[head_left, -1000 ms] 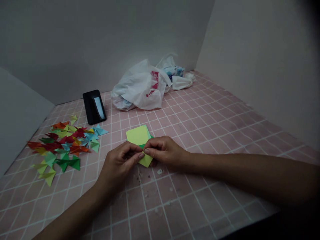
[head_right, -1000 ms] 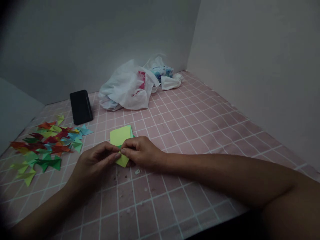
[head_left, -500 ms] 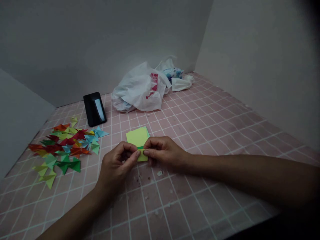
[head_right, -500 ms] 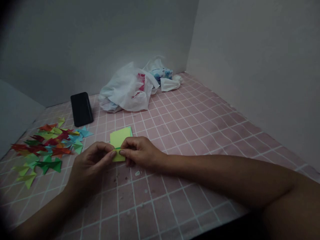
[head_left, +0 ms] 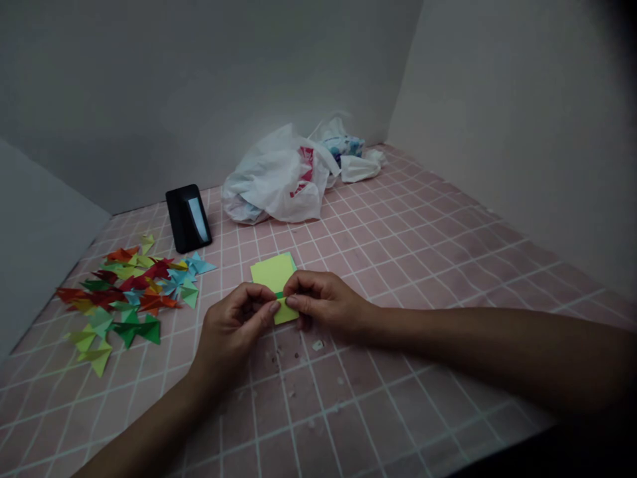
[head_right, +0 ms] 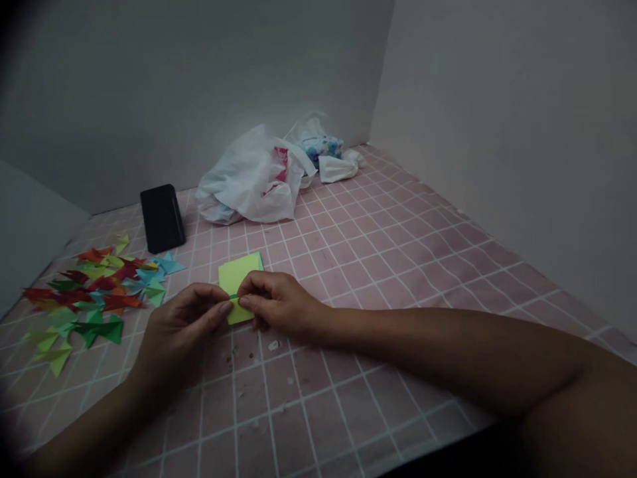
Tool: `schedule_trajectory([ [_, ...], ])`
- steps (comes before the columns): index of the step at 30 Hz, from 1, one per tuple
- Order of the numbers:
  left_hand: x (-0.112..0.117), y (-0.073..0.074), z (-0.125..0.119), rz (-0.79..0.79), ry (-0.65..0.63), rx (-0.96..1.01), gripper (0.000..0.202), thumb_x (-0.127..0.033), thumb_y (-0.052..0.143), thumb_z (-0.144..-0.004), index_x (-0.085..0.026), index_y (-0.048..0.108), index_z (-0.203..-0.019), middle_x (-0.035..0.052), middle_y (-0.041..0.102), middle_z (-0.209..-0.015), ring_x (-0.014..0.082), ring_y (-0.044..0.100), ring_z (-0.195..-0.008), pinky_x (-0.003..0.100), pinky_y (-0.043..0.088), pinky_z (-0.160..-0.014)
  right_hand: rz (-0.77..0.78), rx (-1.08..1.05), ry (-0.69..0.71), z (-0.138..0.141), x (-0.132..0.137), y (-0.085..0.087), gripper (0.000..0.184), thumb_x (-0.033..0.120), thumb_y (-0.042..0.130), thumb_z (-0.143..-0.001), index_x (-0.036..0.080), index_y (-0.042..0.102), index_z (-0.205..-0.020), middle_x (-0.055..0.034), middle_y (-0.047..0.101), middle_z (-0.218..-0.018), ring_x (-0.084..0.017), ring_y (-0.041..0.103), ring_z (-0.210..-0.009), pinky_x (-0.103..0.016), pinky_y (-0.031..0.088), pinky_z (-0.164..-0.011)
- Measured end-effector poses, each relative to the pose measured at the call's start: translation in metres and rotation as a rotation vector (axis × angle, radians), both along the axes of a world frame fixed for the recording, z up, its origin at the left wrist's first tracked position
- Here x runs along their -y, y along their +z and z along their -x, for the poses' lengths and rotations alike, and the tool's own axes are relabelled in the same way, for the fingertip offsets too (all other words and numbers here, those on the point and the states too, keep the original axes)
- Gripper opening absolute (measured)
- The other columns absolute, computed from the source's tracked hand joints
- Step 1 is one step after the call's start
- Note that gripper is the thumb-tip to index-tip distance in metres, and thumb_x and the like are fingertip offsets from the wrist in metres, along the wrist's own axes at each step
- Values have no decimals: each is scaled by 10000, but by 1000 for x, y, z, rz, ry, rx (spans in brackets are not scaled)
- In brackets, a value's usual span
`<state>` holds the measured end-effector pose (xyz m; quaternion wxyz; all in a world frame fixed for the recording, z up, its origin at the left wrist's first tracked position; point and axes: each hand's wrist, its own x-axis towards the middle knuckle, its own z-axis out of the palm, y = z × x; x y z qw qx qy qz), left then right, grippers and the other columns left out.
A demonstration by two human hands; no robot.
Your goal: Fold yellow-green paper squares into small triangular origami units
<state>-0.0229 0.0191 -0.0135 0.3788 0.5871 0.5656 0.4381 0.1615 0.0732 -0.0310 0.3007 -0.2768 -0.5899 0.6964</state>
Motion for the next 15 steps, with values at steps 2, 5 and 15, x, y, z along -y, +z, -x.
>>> schedule_trajectory([
  [2, 0, 0, 0, -1, 8, -13, 60, -241, 713, -812, -200, 677, -838, -21, 658, -719, 107, 589, -634, 206, 448, -561, -6, -28, -4, 0, 0, -1, 58, 222, 600, -862, 178, 565, -877, 53, 553, -644, -78, 536, -521, -201, 426, -499],
  [5, 0, 0, 0, -3, 19, -19, 61, -240, 718, -809, -199, 681, -835, -15, 661, -728, 113, 589, -647, 210, 451, -567, -31, -23, -6, 0, 1, -2, 83, 246, 607, -858, 179, 558, -864, 51, 548, -642, -77, 533, -524, -200, 417, -498],
  [15, 2, 4, -4, 4, 8, -27, 38, -229, 694, -817, -205, 667, -805, -27, 618, -652, 115, 546, -564, 213, 423, -501, -120, 46, -36, -2, 1, 2, 57, 220, 575, -859, 182, 549, -825, 40, 539, -673, -86, 541, -549, -213, 424, -522],
])
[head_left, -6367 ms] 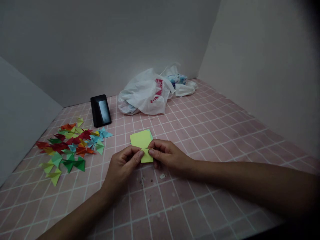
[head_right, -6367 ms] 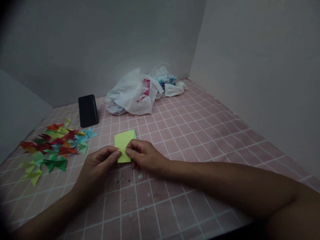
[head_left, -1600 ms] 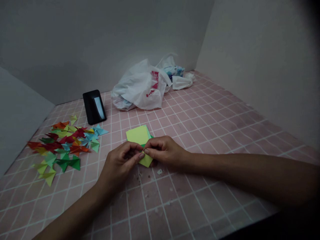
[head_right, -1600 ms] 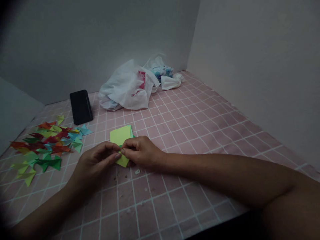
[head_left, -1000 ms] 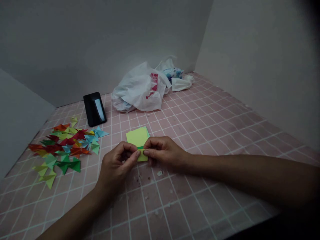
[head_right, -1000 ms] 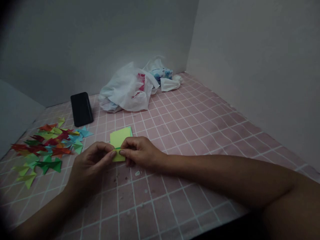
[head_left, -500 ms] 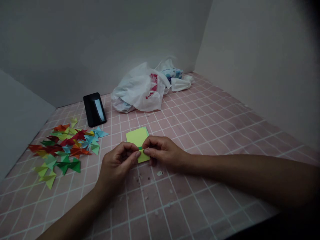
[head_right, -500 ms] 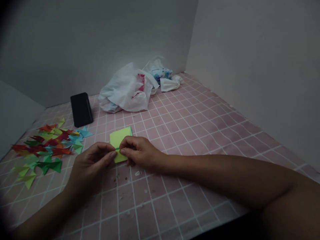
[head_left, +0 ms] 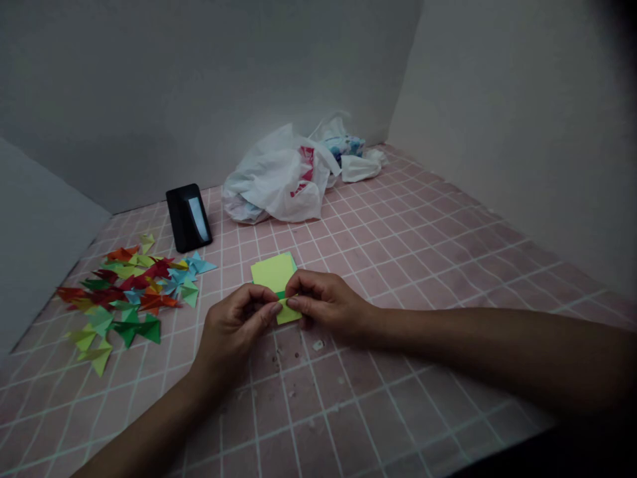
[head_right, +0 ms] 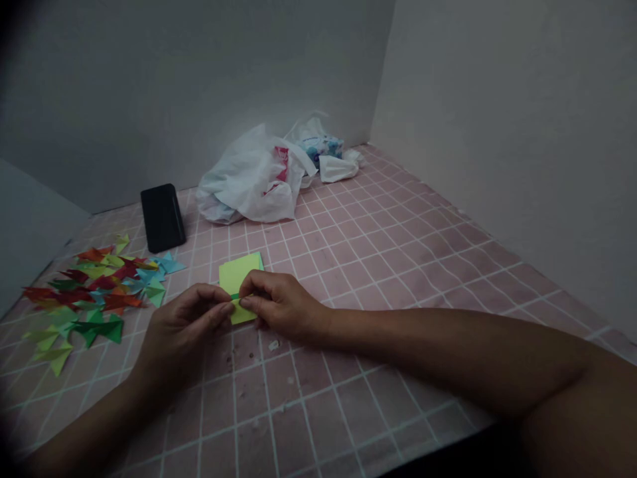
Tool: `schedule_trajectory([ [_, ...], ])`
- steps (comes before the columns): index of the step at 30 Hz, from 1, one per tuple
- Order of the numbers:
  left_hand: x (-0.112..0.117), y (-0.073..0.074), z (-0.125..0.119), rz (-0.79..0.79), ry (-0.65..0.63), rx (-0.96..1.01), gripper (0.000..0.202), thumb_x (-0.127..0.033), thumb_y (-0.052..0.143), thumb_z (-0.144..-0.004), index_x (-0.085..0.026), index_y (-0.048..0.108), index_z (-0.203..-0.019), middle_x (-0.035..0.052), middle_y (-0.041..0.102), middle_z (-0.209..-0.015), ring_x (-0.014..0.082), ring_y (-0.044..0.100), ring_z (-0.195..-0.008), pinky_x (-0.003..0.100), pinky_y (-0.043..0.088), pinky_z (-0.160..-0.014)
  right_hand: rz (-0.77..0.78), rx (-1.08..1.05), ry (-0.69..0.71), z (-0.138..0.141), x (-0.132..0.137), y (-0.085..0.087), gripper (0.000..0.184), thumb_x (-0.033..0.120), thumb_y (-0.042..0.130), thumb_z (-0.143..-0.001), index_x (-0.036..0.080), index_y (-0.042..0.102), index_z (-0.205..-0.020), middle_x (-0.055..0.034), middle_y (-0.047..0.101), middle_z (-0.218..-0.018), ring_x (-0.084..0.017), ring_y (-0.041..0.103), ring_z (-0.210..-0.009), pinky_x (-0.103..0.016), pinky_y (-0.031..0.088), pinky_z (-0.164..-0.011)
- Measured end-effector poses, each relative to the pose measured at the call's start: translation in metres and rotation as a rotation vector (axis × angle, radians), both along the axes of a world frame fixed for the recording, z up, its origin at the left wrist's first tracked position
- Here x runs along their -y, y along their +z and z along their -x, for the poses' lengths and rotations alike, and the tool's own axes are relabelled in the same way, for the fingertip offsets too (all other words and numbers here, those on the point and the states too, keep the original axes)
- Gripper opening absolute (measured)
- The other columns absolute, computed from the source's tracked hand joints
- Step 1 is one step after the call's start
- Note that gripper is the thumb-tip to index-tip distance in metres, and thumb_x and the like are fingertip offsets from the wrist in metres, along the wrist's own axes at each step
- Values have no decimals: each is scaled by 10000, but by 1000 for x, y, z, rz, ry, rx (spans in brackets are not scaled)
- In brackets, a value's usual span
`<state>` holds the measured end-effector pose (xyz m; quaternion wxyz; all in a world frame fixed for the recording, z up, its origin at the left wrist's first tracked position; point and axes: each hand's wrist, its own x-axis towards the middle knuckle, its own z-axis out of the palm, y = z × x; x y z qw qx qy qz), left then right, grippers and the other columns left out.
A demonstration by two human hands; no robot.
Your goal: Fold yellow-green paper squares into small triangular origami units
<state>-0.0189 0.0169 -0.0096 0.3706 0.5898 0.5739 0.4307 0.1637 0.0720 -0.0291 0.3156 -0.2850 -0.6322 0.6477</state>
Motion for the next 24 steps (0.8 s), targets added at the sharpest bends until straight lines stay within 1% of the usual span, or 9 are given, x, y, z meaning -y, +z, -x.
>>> schedule_trajectory([
  [6, -2, 2, 1, -7, -9, -64, 68, -233, 673, -832, -203, 657, -772, -32, 607, -636, 117, 535, -569, 217, 412, -517, -21, 7, 13, 0, 0, -1, 51, 223, 566, -865, 186, 542, -842, 43, 530, -677, -92, 531, -558, -222, 411, -536],
  [9, -2, 2, 3, -26, -30, -96, 83, -248, 665, -841, -200, 653, -775, -28, 608, -667, 119, 541, -602, 223, 415, -546, -31, 4, 25, 0, -1, -2, 131, 273, 641, -854, 192, 539, -876, 59, 496, -638, -97, 484, -559, -218, 365, -520],
  [11, -2, 3, 4, -31, -51, -95, 87, -256, 666, -843, -197, 647, -782, -25, 614, -701, 120, 554, -632, 226, 425, -574, -84, 17, 26, -1, -2, -2, 184, 295, 697, -832, 190, 557, -890, 63, 486, -637, -97, 455, -577, -218, 344, -529],
  [14, -2, 1, 4, 4, -81, -38, 86, -258, 679, -836, -195, 645, -789, -23, 620, -728, 118, 566, -660, 226, 438, -602, -198, 68, 24, -2, -2, -1, 116, 246, 684, -842, 178, 590, -856, 47, 517, -673, -98, 460, -615, -225, 357, -574],
  [17, -3, -2, 4, 80, -78, 75, 94, -265, 697, -829, -194, 647, -795, -28, 619, -708, 108, 557, -631, 217, 433, -574, -263, 104, 15, -2, -3, -1, 92, 203, 655, -859, 169, 594, -800, 39, 545, -680, -97, 489, -624, -227, 375, -602],
  [19, -3, -3, 4, 95, -74, 115, 95, -258, 704, -825, -191, 647, -788, -29, 618, -698, 102, 552, -614, 213, 433, -561, -261, 115, 20, -2, -3, -1, 115, 207, 649, -870, 166, 588, -782, 39, 553, -663, -92, 509, -604, -222, 384, -594],
  [21, -3, -3, 3, 79, -79, 117, 97, -243, 708, -820, -188, 646, -770, -23, 623, -705, 105, 563, -629, 215, 446, -574, -229, 125, 29, -3, -3, -1, 138, 229, 630, -893, 166, 582, -780, 37, 564, -645, -93, 537, -578, -217, 397, -577],
  [24, -2, 0, 2, 65, -82, 111, 98, -232, 715, -812, -185, 641, -768, -20, 621, -707, 108, 573, -646, 217, 458, -589, -208, 159, 48, -4, -2, 2, 135, 216, 588, -913, 164, 580, -788, 37, 573, -620, -93, 567, -534, -210, 412, -548],
])
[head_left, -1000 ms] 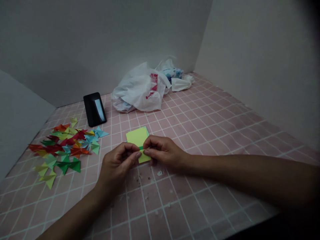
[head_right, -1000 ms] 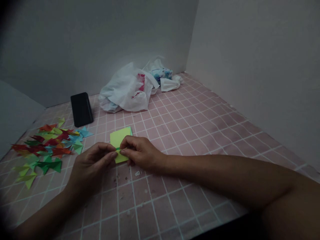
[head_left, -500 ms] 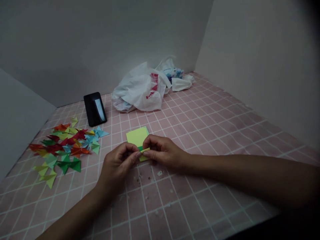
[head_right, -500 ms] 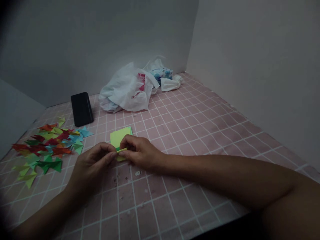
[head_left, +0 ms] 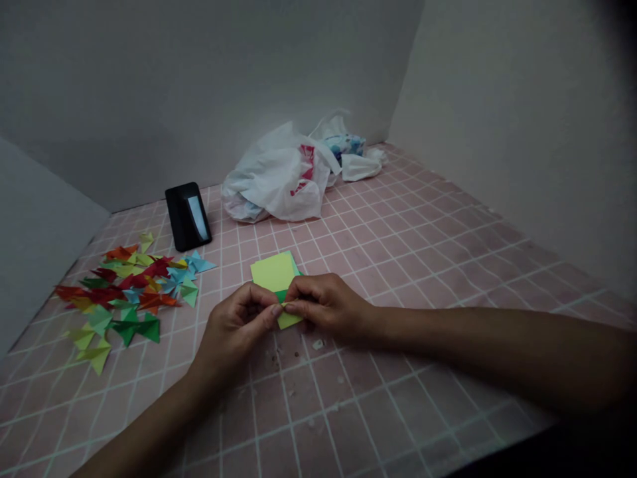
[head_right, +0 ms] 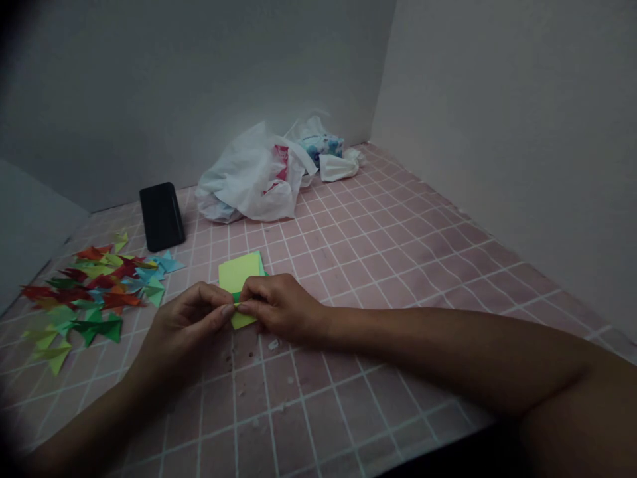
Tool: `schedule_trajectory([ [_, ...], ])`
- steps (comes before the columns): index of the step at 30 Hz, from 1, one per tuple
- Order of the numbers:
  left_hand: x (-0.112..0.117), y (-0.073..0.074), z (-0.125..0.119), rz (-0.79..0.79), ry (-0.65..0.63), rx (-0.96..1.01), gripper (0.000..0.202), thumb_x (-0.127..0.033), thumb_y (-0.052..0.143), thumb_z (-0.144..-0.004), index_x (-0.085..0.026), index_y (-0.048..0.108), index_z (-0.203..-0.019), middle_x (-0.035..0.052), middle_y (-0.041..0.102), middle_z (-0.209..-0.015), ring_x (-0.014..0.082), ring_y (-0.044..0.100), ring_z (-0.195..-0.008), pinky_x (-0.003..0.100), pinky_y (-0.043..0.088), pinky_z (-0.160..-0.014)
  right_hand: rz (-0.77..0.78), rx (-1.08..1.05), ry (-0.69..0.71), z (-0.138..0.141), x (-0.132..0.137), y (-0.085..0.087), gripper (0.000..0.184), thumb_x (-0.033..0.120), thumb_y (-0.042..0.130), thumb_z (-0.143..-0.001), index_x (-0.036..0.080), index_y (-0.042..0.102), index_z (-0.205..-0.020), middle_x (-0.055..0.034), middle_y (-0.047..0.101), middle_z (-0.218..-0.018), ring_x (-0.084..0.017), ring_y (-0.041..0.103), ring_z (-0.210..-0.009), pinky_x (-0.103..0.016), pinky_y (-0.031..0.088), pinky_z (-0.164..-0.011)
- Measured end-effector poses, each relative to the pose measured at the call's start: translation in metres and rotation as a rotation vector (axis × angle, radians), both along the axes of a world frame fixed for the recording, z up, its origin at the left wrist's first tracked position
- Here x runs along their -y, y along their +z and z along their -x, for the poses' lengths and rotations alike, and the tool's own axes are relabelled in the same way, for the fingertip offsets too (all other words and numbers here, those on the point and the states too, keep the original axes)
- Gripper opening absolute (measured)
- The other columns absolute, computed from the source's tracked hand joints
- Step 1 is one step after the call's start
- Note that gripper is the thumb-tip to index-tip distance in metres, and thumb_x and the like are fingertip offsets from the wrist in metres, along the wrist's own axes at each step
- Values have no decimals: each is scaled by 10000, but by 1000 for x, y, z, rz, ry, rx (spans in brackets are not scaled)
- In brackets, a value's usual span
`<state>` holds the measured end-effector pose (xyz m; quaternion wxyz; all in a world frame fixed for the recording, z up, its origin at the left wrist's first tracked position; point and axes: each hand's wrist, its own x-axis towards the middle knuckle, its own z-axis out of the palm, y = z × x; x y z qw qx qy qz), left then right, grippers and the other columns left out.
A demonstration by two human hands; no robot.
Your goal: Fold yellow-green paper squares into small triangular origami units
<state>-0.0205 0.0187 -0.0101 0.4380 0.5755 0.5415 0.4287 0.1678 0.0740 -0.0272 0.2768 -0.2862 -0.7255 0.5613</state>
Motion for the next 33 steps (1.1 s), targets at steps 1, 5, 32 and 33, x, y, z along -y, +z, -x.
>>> schedule_trajectory([
  [1, 1, 1, -1, 1, 9, 8, 97, -229, 720, -809, -187, 638, -780, -24, 613, -705, 105, 566, -640, 213, 453, -583, -4, 7, 7, -1, 0, 1, 138, 208, 574, -916, 164, 576, -785, 37, 573, -605, -93, 568, -516, -209, 414, -540],
  [5, 3, 4, -4, 1, 56, 71, 126, -208, 739, -801, -198, 620, -839, -38, 592, -738, 90, 539, -640, 195, 433, -572, 7, 3, 30, -1, 0, 2, 194, 241, 520, -950, 166, 569, -777, 37, 569, -544, -93, 553, -468, -208, 421, -515],
  [32, 1, -4, -1, 178, -74, 146, 265, -382, 675, -861, -186, 549, -736, -59, 557, -559, 78, 466, -496, 200, 336, -488, 459, -175, 55, 6, 3, -7, 145, 280, 609, -873, 176, 554, -788, 59, 566, -532, -64, 518, -398, -166, 396, -403],
  [33, 2, -3, -2, 164, -64, 125, 265, -380, 667, -867, -187, 546, -732, -58, 554, -560, 80, 464, -500, 201, 334, -488, 466, -182, 66, 7, 3, -7, 141, 280, 606, -874, 177, 554, -794, 58, 570, -534, -65, 519, -402, -169, 398, -409],
])
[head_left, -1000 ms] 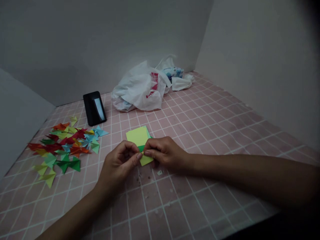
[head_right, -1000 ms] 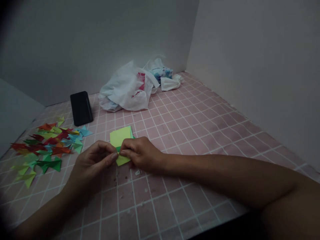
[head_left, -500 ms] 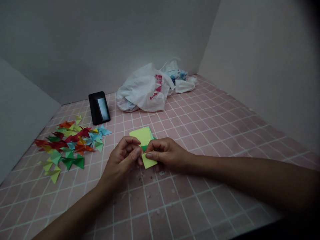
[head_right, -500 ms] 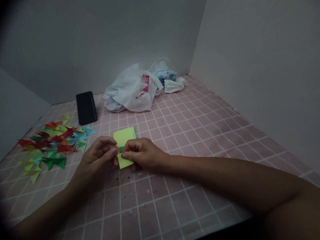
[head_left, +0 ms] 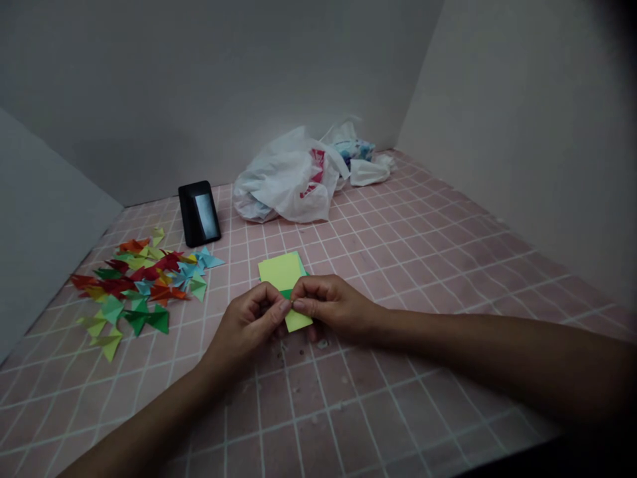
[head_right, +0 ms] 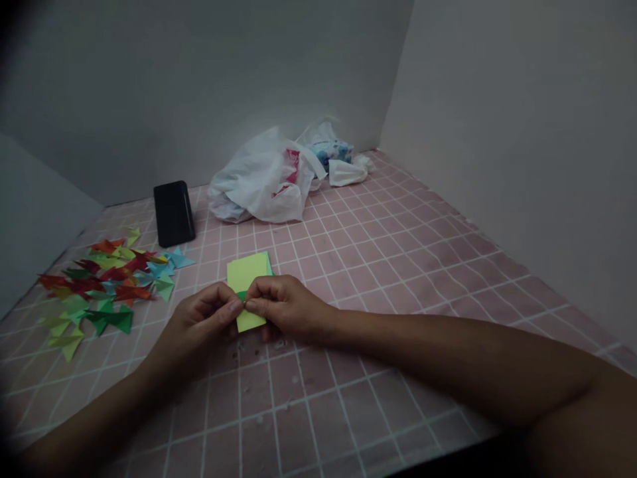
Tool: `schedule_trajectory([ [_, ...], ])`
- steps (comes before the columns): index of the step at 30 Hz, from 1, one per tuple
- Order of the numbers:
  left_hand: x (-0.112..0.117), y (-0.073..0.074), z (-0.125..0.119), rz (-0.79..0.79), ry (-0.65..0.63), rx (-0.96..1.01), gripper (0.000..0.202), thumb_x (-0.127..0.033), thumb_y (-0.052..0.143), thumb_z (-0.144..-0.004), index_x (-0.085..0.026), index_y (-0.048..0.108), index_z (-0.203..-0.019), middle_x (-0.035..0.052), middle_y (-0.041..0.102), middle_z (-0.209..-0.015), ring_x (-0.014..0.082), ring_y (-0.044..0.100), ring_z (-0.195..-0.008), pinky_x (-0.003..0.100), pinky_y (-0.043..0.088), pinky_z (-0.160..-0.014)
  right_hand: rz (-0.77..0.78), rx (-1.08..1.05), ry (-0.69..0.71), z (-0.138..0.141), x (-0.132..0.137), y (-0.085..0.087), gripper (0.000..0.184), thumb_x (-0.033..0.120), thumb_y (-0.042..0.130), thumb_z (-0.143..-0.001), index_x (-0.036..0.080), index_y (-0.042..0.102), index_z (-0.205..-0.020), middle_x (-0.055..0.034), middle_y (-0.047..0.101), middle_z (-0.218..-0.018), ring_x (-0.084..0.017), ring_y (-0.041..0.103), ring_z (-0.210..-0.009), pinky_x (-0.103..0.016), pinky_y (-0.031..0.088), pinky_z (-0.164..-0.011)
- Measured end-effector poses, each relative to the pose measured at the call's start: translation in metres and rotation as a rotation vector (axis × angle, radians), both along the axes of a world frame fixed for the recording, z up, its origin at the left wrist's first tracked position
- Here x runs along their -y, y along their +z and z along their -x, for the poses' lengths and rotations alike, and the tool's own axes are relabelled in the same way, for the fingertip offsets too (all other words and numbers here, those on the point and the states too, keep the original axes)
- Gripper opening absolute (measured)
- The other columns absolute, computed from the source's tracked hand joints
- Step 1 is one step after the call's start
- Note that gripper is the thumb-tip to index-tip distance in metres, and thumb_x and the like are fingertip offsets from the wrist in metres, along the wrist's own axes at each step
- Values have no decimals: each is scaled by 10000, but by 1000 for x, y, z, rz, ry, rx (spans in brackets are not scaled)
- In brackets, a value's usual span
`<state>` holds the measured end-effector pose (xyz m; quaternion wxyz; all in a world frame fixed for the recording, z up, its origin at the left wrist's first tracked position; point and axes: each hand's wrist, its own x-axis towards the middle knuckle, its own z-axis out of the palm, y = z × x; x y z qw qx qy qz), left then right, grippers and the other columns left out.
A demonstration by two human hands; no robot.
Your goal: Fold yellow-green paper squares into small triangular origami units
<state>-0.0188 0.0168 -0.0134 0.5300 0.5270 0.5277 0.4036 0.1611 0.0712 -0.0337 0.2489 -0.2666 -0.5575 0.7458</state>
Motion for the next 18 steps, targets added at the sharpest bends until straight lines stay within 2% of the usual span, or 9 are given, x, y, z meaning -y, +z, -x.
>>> schedule_trajectory([
  [7, 3, 5, -2, -56, 73, -116, 268, -372, 632, -878, -189, 531, -710, -55, 540, -549, 88, 463, -507, 209, 335, -494, 88, -15, 71, 1, -4, 3, 152, 248, 689, -785, 170, 560, -807, 72, 559, -485, -66, 473, -380, -171, 375, -400],
  [13, 0, 3, -3, -8, 114, -63, 267, -382, 643, -854, -192, 532, -704, -59, 548, -517, 84, 450, -462, 205, 323, -470, 89, -57, 57, 1, -3, 4, 65, 187, 606, -835, 173, 548, -862, 75, 548, -520, -69, 483, -400, -179, 445, -409],
  [18, -2, 1, -4, 41, 132, 14, 284, -410, 650, -840, -195, 528, -701, -57, 550, -498, 83, 449, -442, 200, 328, -462, 121, -133, -5, 2, 0, 10, 228, 178, 633, -819, 227, 483, -983, 126, 492, -565, -49, 385, -366, -184, 467, -366],
])
